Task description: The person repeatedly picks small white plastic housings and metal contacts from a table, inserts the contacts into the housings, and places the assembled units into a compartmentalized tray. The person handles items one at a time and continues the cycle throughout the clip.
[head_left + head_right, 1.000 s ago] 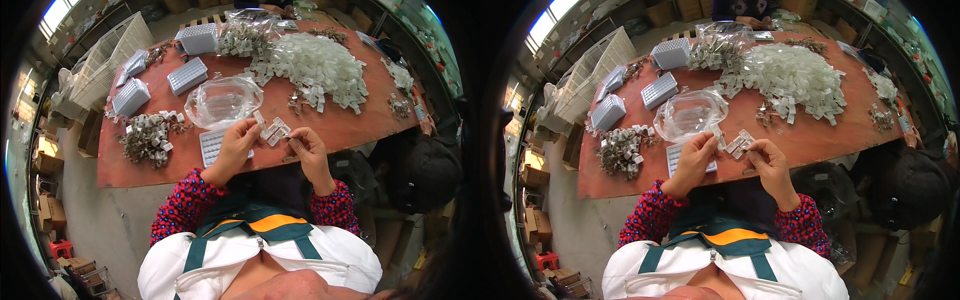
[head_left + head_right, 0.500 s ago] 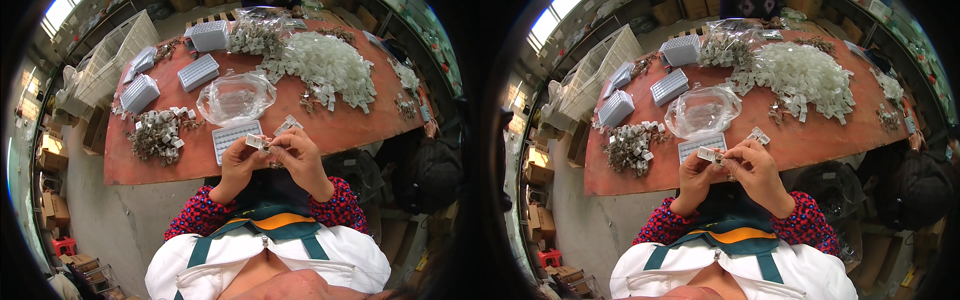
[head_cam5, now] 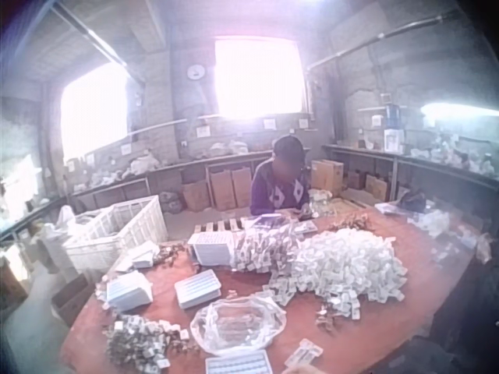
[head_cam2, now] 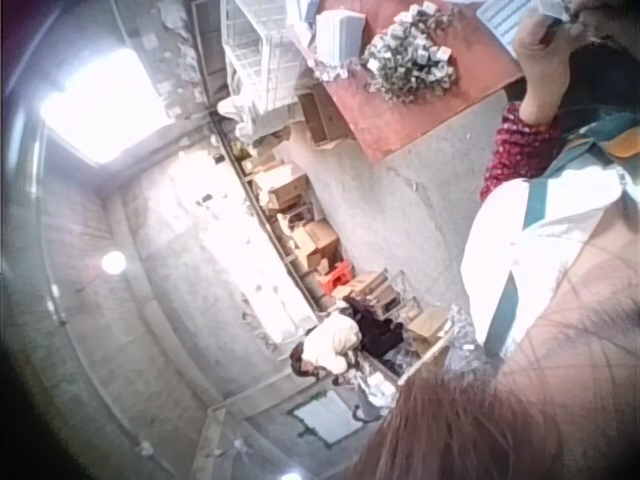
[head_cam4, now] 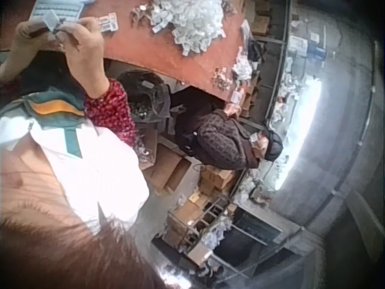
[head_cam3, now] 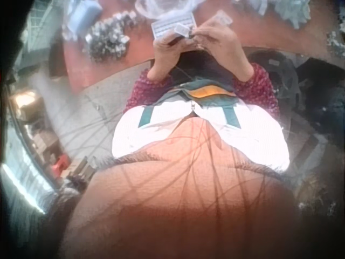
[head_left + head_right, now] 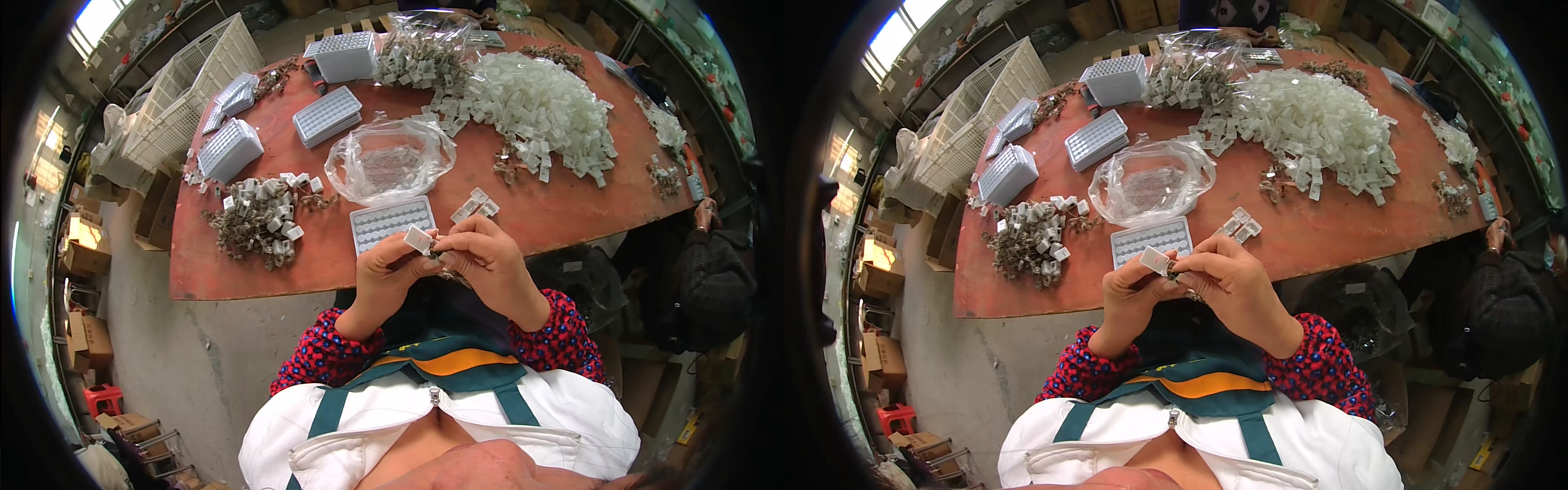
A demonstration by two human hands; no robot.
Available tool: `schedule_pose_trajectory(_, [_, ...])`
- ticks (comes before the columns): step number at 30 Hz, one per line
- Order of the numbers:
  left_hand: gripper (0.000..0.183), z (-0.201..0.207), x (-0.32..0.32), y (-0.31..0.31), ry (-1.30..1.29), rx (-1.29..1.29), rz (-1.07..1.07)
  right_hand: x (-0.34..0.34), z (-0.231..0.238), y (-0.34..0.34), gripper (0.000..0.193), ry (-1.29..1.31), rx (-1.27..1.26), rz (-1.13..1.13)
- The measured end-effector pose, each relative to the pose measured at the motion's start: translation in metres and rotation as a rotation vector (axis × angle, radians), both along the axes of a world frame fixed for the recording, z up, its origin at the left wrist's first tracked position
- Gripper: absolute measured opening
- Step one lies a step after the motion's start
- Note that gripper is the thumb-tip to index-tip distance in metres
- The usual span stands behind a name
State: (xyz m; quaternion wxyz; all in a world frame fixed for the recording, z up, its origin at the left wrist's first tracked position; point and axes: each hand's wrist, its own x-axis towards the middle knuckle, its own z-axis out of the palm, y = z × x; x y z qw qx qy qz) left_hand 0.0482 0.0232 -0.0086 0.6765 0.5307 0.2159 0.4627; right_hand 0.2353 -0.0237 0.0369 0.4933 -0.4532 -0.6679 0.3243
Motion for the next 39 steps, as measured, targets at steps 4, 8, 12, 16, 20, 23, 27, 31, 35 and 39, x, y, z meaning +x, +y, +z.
schedule_pose_trajectory(4, [0.033, -0.002, 0.0, -0.003, -0.067, -0.035, 0.024, -0.008, 0.0, -0.006, 0.023, -0.205, 0.224, -0.059])
schedule_pose_trajectory(8, [0.034, -0.004, 0.002, -0.008, -0.144, -0.124, 0.034, -0.012, 0.0, -0.01, 0.033, -0.287, 0.278, -0.063])
schedule_pose_trajectory(12, [0.033, 0.0, -0.001, -0.015, -0.149, -0.194, 0.049, -0.016, -0.002, -0.012, 0.029, -0.272, 0.278, -0.067])
schedule_pose_trajectory(16, [0.033, 0.004, -0.007, -0.016, -0.115, -0.141, 0.099, -0.022, -0.005, -0.015, 0.012, 0.322, -0.154, -0.039])
schedule_pose_trajectory(20, [0.032, 0.004, -0.006, -0.015, -0.107, -0.067, 0.128, -0.017, -0.004, -0.014, 0.01, 0.074, -0.069, -0.049])
schedule_pose_trajectory(23, [0.032, 0.004, -0.004, -0.016, -0.12, -0.036, 0.134, -0.014, -0.002, -0.013, 0.009, -0.014, -0.003, -0.091])
schedule_pose_trajectory(27, [0.031, 0.005, -0.007, -0.015, -0.037, 0.009, 0.128, -0.014, -0.002, -0.015, 0.009, 0.052, -0.112, -0.084])
schedule_pose_trajectory(31, [0.03, 0.005, -0.01, -0.014, 0.028, 0.106, 0.144, -0.015, -0.008, -0.012, 0.011, 0.167, -0.165, -0.073])
schedule_pose_trajectory(35, [0.028, 0.005, -0.01, -0.014, 0.02, 0.102, 0.151, -0.014, -0.01, -0.011, 0.011, 0.133, -0.139, -0.07])
schedule_pose_trajectory(39, [0.031, 0.004, -0.01, -0.014, 0.076, 0.155, 0.186, -0.013, -0.007, -0.013, 0.011, 0.034, -0.076, -0.091])
